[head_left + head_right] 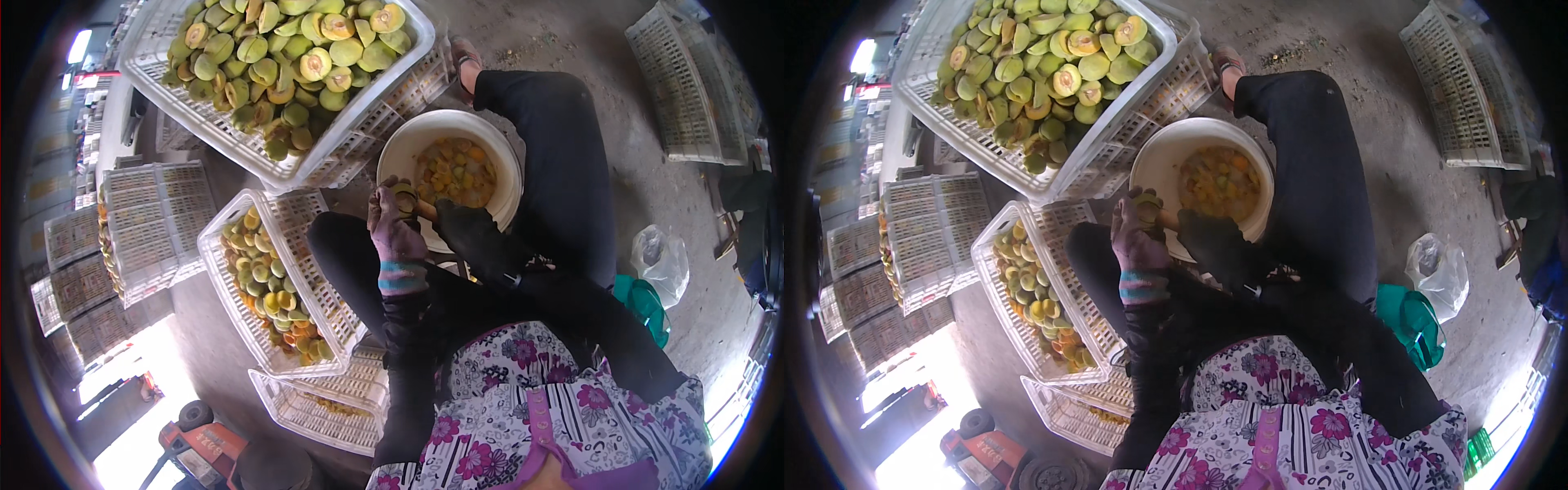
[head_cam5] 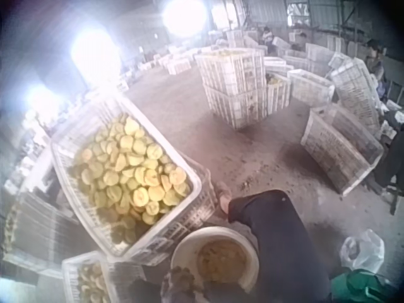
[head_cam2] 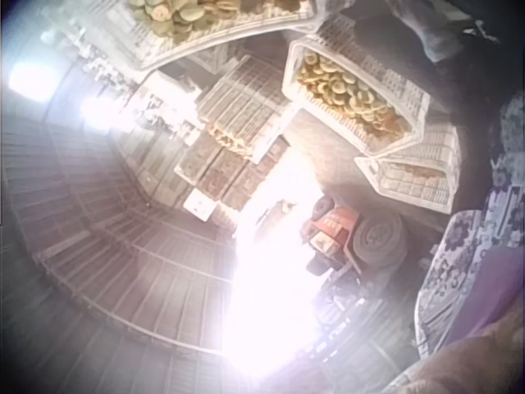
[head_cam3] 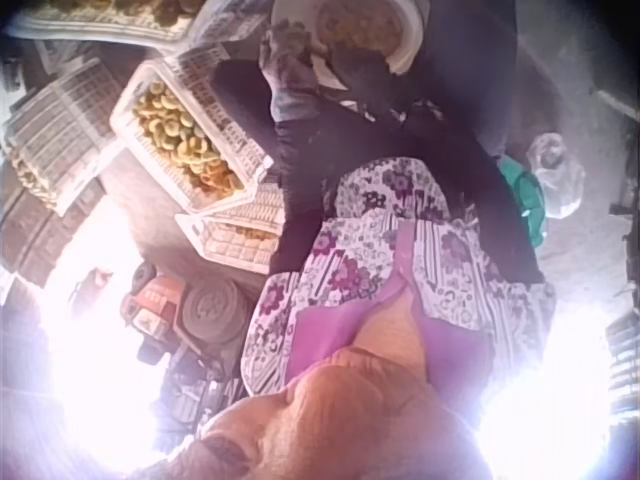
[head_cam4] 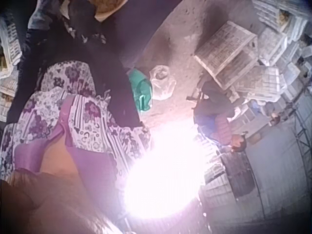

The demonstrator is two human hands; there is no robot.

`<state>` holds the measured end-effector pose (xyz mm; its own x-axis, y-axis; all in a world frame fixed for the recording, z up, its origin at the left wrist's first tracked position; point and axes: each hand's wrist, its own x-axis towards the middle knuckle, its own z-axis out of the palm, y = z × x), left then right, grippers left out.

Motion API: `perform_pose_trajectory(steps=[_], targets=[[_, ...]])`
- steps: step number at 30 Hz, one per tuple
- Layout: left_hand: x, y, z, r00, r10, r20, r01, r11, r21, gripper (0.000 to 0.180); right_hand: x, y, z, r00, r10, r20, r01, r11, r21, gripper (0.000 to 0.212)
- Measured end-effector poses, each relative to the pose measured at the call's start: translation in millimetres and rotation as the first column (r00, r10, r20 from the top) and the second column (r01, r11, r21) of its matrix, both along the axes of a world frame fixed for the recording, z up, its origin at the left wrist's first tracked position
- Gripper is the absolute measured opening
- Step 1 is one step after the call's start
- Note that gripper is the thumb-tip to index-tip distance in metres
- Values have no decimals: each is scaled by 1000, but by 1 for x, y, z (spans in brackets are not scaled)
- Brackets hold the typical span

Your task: The recorder uses a small knife to pit and slice small green fruits from a crate into a bucket.

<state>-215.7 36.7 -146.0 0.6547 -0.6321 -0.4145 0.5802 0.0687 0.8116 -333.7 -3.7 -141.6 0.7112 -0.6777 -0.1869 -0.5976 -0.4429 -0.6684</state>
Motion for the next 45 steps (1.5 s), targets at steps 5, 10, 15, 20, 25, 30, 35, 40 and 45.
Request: perform_pose_trajectory(steps=[5,10,15,20,25,30,35,40,45], targets=[[-2,0,-17,992,53,116,-56,998,20,29,5,3,-7,999,-22,45,8,957,289,16],[5,5,-22,990,105,91,-99,993,-63,32,14,3,-8,1000,2,26,-14,876,482,19],[11,5,-1,995,-28,-92,16,991,-132,38,8,0,-9,999,39,-4,-38,980,195,24],[15,12,2,990,7,-139,-25,992,-127,37,1,6,-1,997,-13,74,16,999,-31,30],[8,13,6,992,9,-127,-24,993,-115,35,0,8,-2,991,-22,134,37,993,-111,26],[3,13,-2,999,39,-36,-42,995,-93,32,0,12,-10,992,43,118,-34,997,-75,19],[1,7,-13,991,37,128,-33,999,-34,26,2,4,3,999,-25,25,11,886,464,25],[0,4,-13,981,-13,193,31,995,-91,26,-2,-11,-51,802,317,506,-556,704,441,13],[13,5,11,964,-267,16,267,963,-28,37,-15,-34,33,988,119,99,-149,558,816,18]])
